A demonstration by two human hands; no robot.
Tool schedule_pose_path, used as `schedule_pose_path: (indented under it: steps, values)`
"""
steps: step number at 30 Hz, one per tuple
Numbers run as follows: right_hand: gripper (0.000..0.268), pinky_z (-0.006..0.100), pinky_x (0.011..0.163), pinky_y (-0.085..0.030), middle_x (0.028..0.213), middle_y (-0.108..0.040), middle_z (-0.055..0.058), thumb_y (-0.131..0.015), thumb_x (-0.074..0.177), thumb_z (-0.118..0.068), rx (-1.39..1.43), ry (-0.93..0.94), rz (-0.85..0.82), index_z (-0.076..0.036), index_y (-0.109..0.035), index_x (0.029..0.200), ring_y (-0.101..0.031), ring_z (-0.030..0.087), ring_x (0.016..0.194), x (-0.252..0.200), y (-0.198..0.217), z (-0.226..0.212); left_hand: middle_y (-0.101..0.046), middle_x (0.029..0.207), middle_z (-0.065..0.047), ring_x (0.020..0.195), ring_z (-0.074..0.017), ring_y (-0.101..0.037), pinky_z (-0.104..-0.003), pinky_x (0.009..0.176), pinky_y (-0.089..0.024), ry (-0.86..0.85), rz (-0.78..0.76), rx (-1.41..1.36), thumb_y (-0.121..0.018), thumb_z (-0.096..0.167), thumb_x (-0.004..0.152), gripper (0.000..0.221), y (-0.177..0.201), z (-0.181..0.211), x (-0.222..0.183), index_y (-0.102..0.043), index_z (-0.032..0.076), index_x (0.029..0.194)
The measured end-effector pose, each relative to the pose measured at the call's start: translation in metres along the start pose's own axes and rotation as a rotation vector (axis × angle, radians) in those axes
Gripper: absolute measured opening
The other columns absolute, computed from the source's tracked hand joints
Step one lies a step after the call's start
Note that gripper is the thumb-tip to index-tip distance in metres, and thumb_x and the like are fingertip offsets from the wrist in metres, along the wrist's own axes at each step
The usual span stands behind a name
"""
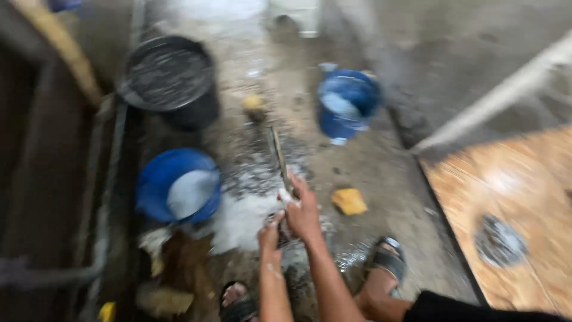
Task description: A person is sitting on the floor scrubbing a dirty alternator component with a brush and soapy water.
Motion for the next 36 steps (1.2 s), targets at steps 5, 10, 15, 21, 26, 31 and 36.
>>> schedule_pose_path:
  steps: [5,10,15,21,26,31,36]
  values:
    - [0.069,0.05,0.106,-0.05,0.136,-0.062,0.006,-0.072,0.073,-0.01,-0.338,0.026,-0.54,-0.022,-0.063,0.141,-0.063,0.038,0.122,0.066,-0.123,-0.003,-0.073,0.099,-0.022,0.091,-0.0357,-0.072,-0.05,0.075,-0.053,0.069,0.212,-0.219,-0.074,0.058,0.078,0.067,0.008,-0.049,0.077,-0.075,-0.001,0.111]
    - [0.072,0.064,0.081,-0.059,0.134,-0.06,0.008,-0.076,0.071,-0.024,-0.784,0.179,-0.898,-0.029,-0.063,0.141,-0.073,0.046,0.097,0.071,-0.257,0.029,-0.06,0.111,-0.022,0.1,-0.0367,-0.058,-0.049,0.081,-0.044,0.119,0.298,-0.32,-0.058,0.084,0.077,0.093,0.059,0.036,0.002,-0.061,0.002,0.119]
    - [0.024,0.051,0.059,-0.062,0.088,-0.077,0.009,-0.059,0.083,-0.014,-1.127,0.433,-0.938,-0.018,-0.082,0.086,-0.075,0.035,0.079,0.06,-0.294,0.116,-0.036,0.146,-0.025,0.135,-0.041,-0.034,-0.055,0.109,-0.026,0.084,0.3,-0.294,-0.033,0.097,0.079,0.117,0.084,0.127,-0.05,-0.034,0.001,0.147]
    - [0.028,0.057,0.072,-0.062,0.11,-0.075,0.013,-0.055,0.086,-0.003,-1.08,0.332,-1.118,-0.008,-0.08,0.097,-0.076,0.04,0.088,0.058,-0.233,0.076,-0.038,0.154,-0.034,0.147,-0.0496,-0.034,-0.064,0.12,-0.026,0.014,0.36,-0.338,-0.024,0.093,0.092,0.117,0.097,0.118,-0.064,-0.033,-0.005,0.155]
    - [0.025,0.06,0.071,-0.062,0.108,-0.071,0.016,-0.056,0.084,-0.004,-1.028,0.291,-1.081,-0.005,-0.078,0.095,-0.074,0.044,0.084,0.05,-0.22,0.11,-0.046,0.149,-0.033,0.142,-0.0482,-0.043,-0.063,0.116,-0.033,0.027,0.39,-0.371,-0.043,0.083,0.093,0.104,0.097,0.12,-0.074,-0.044,-0.004,0.149]
    - [0.024,0.066,0.071,-0.059,0.115,-0.064,0.022,-0.057,0.081,-0.007,-0.994,0.168,-0.987,0.002,-0.075,0.094,-0.073,0.051,0.083,0.049,-0.213,0.124,-0.052,0.146,-0.03,0.137,-0.0444,-0.05,-0.063,0.11,-0.038,0.041,0.406,-0.341,-0.045,0.078,0.097,0.093,0.088,0.096,-0.056,-0.049,-0.001,0.146]
    - [0.029,0.065,0.078,-0.057,0.123,-0.061,0.029,-0.052,0.084,-0.006,-1.0,-0.032,-1.028,0.007,-0.074,0.098,-0.072,0.054,0.09,0.052,-0.207,0.114,-0.054,0.138,-0.033,0.129,-0.0483,-0.054,-0.062,0.099,-0.042,-0.009,0.39,-0.356,-0.048,0.06,0.104,0.075,0.084,0.091,-0.055,-0.052,-0.005,0.141]
Point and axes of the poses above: each hand's wrist, its own x-axis towards the middle knuckle, its own y-axis out of the back of the hand, z = x × y, the point moved 2 cm from there along x, towards the middle knuckle
